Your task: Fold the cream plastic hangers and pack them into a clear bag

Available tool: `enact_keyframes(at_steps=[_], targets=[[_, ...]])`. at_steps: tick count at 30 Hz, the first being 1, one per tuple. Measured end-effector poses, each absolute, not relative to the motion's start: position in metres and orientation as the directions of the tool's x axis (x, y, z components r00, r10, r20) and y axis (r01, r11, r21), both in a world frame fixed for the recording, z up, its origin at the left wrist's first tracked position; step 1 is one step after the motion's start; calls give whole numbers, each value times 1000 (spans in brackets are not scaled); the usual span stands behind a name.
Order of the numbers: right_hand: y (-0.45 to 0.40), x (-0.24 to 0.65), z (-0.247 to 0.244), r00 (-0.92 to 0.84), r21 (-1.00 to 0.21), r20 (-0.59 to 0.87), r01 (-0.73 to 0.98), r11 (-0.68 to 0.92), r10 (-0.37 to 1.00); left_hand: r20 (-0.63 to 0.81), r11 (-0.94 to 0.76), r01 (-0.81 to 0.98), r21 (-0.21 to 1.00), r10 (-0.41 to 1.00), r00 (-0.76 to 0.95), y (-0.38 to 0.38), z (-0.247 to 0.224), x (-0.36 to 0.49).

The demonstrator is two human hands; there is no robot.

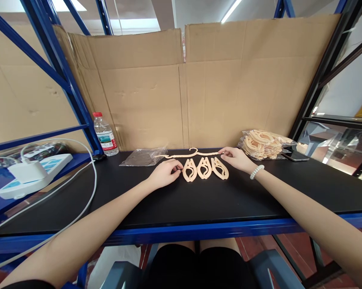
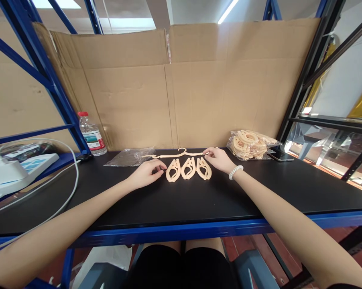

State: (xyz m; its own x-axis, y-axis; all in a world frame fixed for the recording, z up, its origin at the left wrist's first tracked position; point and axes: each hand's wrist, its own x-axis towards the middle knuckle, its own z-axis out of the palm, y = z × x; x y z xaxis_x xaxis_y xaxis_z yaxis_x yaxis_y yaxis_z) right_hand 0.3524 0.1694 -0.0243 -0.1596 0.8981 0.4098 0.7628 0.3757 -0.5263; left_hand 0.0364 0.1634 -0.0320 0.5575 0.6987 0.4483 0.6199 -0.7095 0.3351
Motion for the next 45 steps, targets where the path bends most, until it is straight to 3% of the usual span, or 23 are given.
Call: enact_keyframes(at_steps=[8,14,21,33,45], targets=[[189,356,-37,-158,-477,429,796,372,889,447,-704,629,331,704,553,162,-30,37],[220,362,-60,-248,-233,441,897,377,863,437,-702,633,327,706,558,162,-31,38],[238,365,-64,-263,-182,439,910,372,859,424,-697,646,310,710,563,162,-33,38],[239,369,-62,-294,-186,397,902,390,869,511,-731,619,287,663,547,159,-28,39],[216,376,-43,-176,-290,438,901,323,882,555,-737,601,309,653,516,161,-28,39]])
